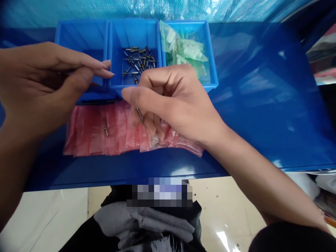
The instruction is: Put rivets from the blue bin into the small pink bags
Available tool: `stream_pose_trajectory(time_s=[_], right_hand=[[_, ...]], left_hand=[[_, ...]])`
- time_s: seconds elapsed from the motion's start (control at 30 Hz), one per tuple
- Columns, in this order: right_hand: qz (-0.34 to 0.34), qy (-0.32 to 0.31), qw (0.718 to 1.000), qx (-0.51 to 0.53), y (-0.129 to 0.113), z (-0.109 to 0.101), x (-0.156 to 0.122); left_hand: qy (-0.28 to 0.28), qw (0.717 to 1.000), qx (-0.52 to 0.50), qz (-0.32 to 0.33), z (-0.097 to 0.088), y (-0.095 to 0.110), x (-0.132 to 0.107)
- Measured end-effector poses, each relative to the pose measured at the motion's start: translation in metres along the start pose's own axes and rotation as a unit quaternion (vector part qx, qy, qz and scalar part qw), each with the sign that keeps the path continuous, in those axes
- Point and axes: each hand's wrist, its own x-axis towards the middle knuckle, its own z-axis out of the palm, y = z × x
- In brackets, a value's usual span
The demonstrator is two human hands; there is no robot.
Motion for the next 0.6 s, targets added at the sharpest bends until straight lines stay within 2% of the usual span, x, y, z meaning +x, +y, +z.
stream_pose_trajectory(time_s=[0.1, 0.2, 0.3, 0.37, 0.47, 0.53, 0.6], right_hand=[[0.027, 0.041, 0.998, 0.037, -0.002, -0.001, 0.006], [0.024, 0.065, 0.997, 0.015, -0.004, -0.001, 0.007], [-0.051, 0.049, 0.997, -0.038, -0.002, 0.002, 0.003], [-0.110, 0.065, 0.985, -0.117, 0.002, 0.005, 0.000], [-0.180, 0.070, 0.932, -0.308, 0.007, 0.010, -0.004], [-0.229, 0.013, 0.874, -0.428, 0.011, 0.011, -0.005], [-0.272, -0.057, 0.810, -0.516, 0.015, 0.011, -0.005]], left_hand=[[-0.001, 1.000, 0.005, 0.003, -0.001, 0.001, 0.000], [-0.014, 0.999, 0.032, 0.015, -0.003, 0.002, 0.000], [-0.025, 0.998, 0.056, 0.022, -0.005, 0.003, 0.000], [-0.023, 0.997, 0.070, 0.030, -0.005, 0.001, 0.000], [-0.017, 0.995, 0.090, 0.045, -0.005, -0.007, 0.002], [-0.016, 0.993, 0.098, 0.056, -0.004, -0.009, 0.003], [-0.020, 0.991, 0.120, 0.062, -0.002, -0.002, -0.001]])
